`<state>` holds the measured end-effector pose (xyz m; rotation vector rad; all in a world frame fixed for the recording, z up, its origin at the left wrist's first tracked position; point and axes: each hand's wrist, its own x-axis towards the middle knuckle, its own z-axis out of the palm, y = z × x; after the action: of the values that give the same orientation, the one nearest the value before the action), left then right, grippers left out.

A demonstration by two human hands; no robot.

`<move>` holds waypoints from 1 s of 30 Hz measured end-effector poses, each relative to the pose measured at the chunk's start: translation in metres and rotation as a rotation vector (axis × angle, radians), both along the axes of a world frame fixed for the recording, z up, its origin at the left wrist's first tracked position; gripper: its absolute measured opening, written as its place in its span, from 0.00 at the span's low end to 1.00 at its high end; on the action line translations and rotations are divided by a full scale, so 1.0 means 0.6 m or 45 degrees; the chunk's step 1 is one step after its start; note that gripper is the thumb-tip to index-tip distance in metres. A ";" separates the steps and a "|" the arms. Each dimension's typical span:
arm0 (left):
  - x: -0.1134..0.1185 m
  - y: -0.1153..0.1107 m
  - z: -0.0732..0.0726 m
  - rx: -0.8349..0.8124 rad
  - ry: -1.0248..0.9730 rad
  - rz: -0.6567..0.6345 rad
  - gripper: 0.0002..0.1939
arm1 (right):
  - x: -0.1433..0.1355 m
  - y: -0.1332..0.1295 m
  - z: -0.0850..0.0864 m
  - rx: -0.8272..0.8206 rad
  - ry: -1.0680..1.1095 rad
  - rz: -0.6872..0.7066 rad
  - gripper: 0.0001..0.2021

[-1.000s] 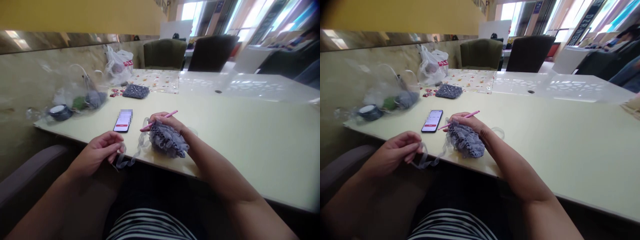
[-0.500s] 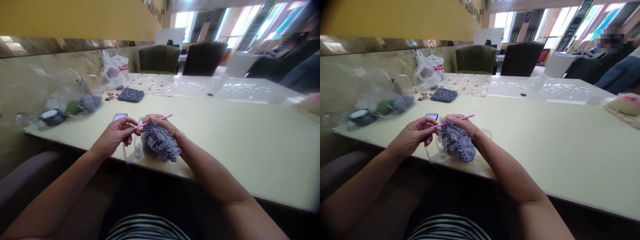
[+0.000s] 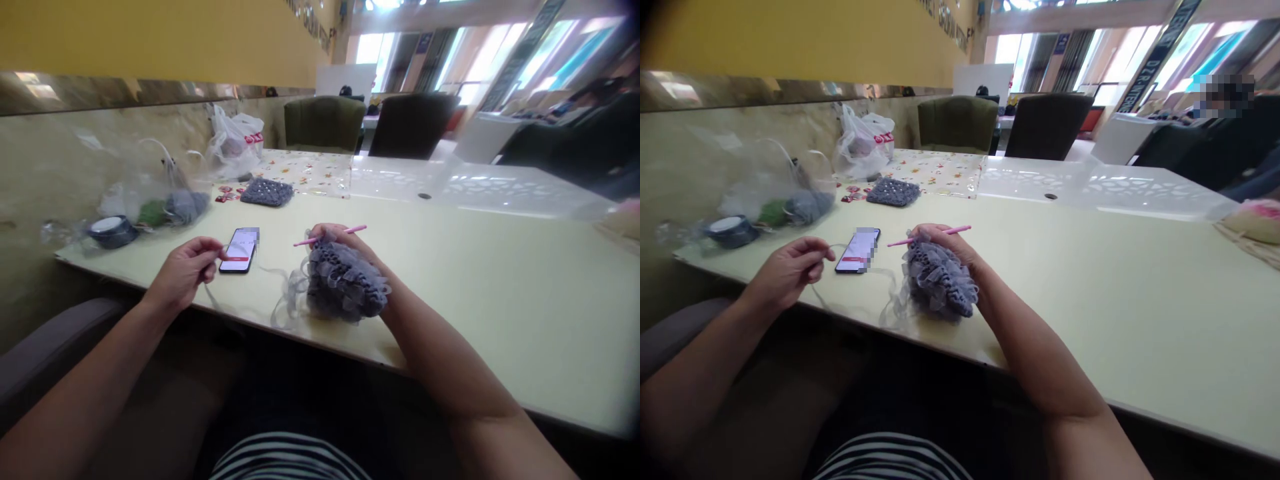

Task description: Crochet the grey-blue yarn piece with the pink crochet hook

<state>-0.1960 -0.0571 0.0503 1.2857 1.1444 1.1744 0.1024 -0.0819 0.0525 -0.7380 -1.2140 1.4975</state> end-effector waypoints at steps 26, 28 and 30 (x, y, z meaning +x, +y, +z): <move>0.227 -0.021 0.058 0.333 0.340 -0.661 0.06 | 0.043 -0.026 -0.029 0.076 0.252 0.098 0.18; 0.221 -0.012 0.053 0.358 0.315 -0.583 0.06 | 0.042 -0.022 -0.031 0.098 0.289 0.110 0.17; 0.209 -0.002 0.044 0.346 0.269 -0.500 0.06 | 0.043 -0.019 -0.029 0.109 0.273 0.065 0.16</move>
<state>-0.0708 -0.0580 0.0769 1.7844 0.8420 0.9356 0.1284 -0.0933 0.0351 -0.4793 -1.1330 1.5141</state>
